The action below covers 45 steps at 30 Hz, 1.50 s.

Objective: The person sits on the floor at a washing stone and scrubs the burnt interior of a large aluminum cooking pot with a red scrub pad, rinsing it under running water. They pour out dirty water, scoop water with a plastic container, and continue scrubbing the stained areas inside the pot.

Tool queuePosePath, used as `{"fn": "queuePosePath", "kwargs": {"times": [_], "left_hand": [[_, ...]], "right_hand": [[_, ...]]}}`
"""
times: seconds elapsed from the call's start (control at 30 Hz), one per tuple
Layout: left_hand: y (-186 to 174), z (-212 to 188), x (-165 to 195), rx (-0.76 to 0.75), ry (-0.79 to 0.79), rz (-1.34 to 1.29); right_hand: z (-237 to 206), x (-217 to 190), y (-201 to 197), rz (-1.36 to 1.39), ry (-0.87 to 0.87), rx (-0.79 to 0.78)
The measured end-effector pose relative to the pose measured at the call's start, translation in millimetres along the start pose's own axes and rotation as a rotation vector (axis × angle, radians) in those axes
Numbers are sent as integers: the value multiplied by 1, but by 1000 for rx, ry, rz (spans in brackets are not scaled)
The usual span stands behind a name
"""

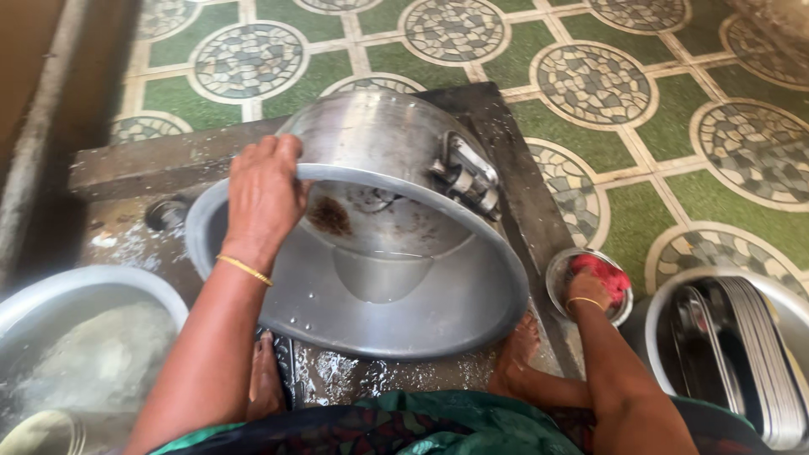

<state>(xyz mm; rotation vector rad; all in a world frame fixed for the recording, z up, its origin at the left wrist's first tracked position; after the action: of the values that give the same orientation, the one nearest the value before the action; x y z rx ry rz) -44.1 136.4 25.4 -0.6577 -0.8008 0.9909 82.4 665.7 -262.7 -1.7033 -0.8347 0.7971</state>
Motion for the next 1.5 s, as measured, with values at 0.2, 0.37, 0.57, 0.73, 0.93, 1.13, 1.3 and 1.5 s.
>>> {"fn": "queuePosePath", "kwargs": {"times": [0.2, 0.37, 0.57, 0.73, 0.93, 1.13, 1.3, 1.5], "left_hand": [[3, 1, -6, -1, -1, -11], [3, 4, -20, -107, 89, -199], [6, -8, -69, -145, -23, -112], [24, -14, -87, -96, -61, -180], [28, -11, -101, -90, -120, -19], [25, -9, -102, -84, -62, -125], [22, -13, -113, -149, -178, -98], [13, -33, -116, -111, -136, -165]], "right_hand": [[14, 12, -38, 15, 69, 134], [23, 29, -69, 4, 139, 300], [2, 34, -46, 40, 97, -57], [9, 47, -29, 421, 179, -46], [17, 62, -21, 1487, 444, -8], [13, 56, -26, 1537, 507, 117], [17, 58, -33, 1237, 391, 167], [25, 64, -59, 1578, 391, 242]]}}
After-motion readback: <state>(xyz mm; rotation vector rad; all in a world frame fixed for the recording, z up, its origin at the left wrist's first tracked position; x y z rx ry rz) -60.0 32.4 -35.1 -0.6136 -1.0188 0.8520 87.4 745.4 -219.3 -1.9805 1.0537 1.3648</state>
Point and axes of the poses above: each hand's wrist, its own z-axis towards the middle knuckle, its own y-axis out of the palm, x = y × z, the point moved 4 cm from there along z, towards the middle knuckle, and after that the axes turned 13 degrees about -y, right-handed, at the moved point
